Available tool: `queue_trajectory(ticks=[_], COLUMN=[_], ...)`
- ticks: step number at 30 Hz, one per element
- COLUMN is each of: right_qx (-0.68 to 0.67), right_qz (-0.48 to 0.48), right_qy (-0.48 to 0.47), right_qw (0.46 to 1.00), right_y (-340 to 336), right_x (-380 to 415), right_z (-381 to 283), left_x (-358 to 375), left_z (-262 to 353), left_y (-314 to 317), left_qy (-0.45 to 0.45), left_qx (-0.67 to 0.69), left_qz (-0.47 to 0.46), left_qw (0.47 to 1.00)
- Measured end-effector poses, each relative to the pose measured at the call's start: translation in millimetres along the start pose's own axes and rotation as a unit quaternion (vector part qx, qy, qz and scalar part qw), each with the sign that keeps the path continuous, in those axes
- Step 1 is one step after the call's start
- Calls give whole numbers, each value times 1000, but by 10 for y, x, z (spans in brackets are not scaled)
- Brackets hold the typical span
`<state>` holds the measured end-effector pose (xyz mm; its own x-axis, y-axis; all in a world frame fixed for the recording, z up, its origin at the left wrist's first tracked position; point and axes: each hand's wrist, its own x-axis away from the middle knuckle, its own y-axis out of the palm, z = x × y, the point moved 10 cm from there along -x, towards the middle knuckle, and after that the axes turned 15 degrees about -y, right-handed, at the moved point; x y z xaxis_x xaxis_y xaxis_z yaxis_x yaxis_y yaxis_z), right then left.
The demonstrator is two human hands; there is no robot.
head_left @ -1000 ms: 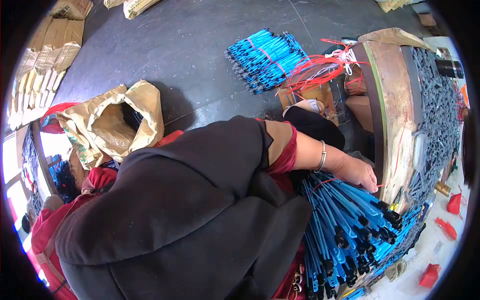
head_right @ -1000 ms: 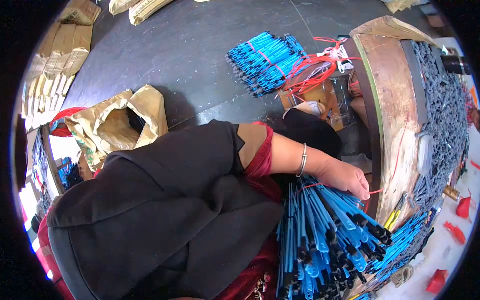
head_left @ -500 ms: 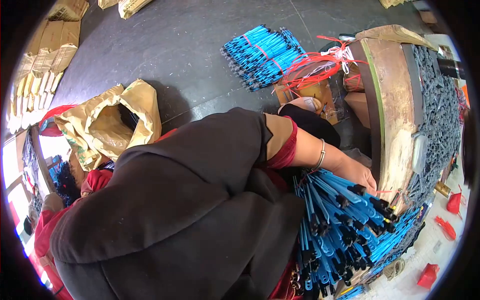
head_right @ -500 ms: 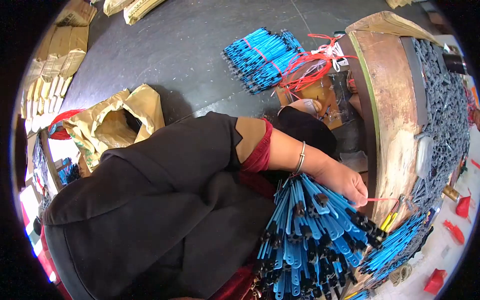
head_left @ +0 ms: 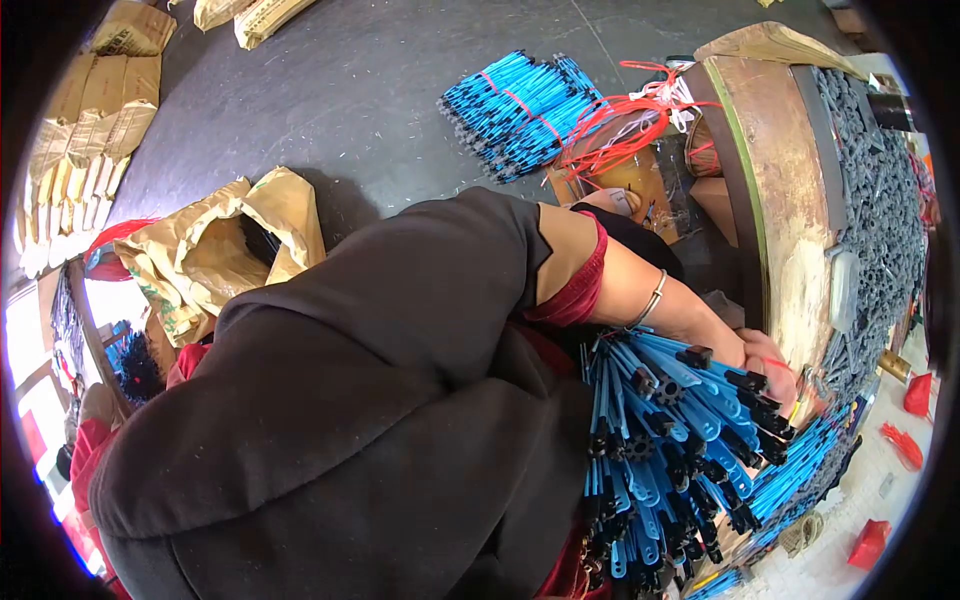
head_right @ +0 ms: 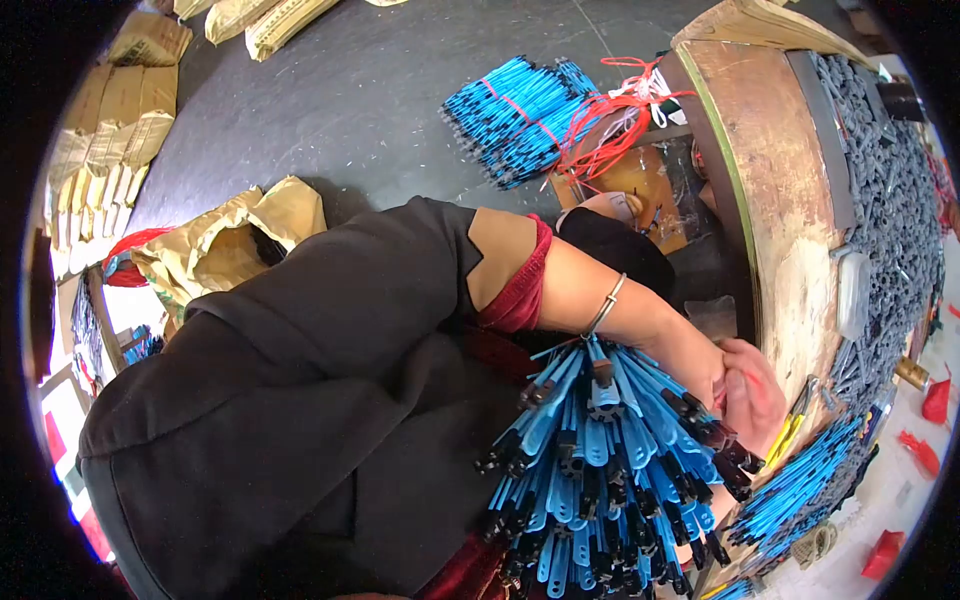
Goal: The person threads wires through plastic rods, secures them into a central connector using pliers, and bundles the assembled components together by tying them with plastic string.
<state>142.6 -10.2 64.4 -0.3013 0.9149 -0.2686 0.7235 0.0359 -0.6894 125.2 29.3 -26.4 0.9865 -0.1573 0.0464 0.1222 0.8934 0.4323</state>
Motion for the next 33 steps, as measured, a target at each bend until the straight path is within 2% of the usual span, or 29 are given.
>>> queue_trajectory(ticks=[1,3,5,7,8,11,12,15,17,19,20,23,25,26,27,28,29,31,32,33], right_qx=[-23,-68,-107,2,32,9,-8,-64,-106,-159,-188,-288,-367,-402,-436,-468,-494,-550,-583,-647], right_qz=[6,23,113,-83,-132,-40,-2,103,156,207,233,308,353,374,393,413,434,478,501,490], right_qy=[39,115,222,227,224,217,216,215,220,234,242,274,295,304,313,314,310,257,198,55], right_qw=[999,991,963,970,965,975,976,969,957,936,923,864,809,779,747,715,687,634,609,582], right_y=[-1,-1,-184,-200,-196,-259,-257,-270,-258,-204,-172,-32,107,184,245,314,343,348,285,99], right_x=[69,220,653,829,908,1029,1066,1188,1266,1344,1384,1464,1481,1500,1494,1523,1563,1675,1757,1680], right_z=[101,297,734,540,471,365,361,373,402,447,481,589,688,720,772,788,814,833,846,681], left_x=[-57,131,240,67,127,189,182,61,120,180,197,328,312,379,355,351,318,367,519,626], left_z=[-68,15,66,-101,-126,-31,31,232,394,475,483,673,653,704,674,634,596,439,632,708], left_y=[19,-51,-127,-287,-319,-159,-72,2,86,169,194,277,296,249,182,115,18,-283,-159,-145], left_qy=[-9,-38,-69,-43,-68,-92,-62,56,154,190,201,306,216,145,81,14,-38,-44,77,134], left_qx=[-2,-13,-27,77,111,74,64,-168,-323,-404,-444,-464,-546,-473,-491,-508,-608,-486,-544,-477], left_qz=[-18,54,116,126,149,119,82,50,54,62,67,114,79,101,143,180,235,257,295,343], left_qw=[1000,998,990,988,980,986,993,983,932,893,871,823,805,863,856,842,757,834,781,798])
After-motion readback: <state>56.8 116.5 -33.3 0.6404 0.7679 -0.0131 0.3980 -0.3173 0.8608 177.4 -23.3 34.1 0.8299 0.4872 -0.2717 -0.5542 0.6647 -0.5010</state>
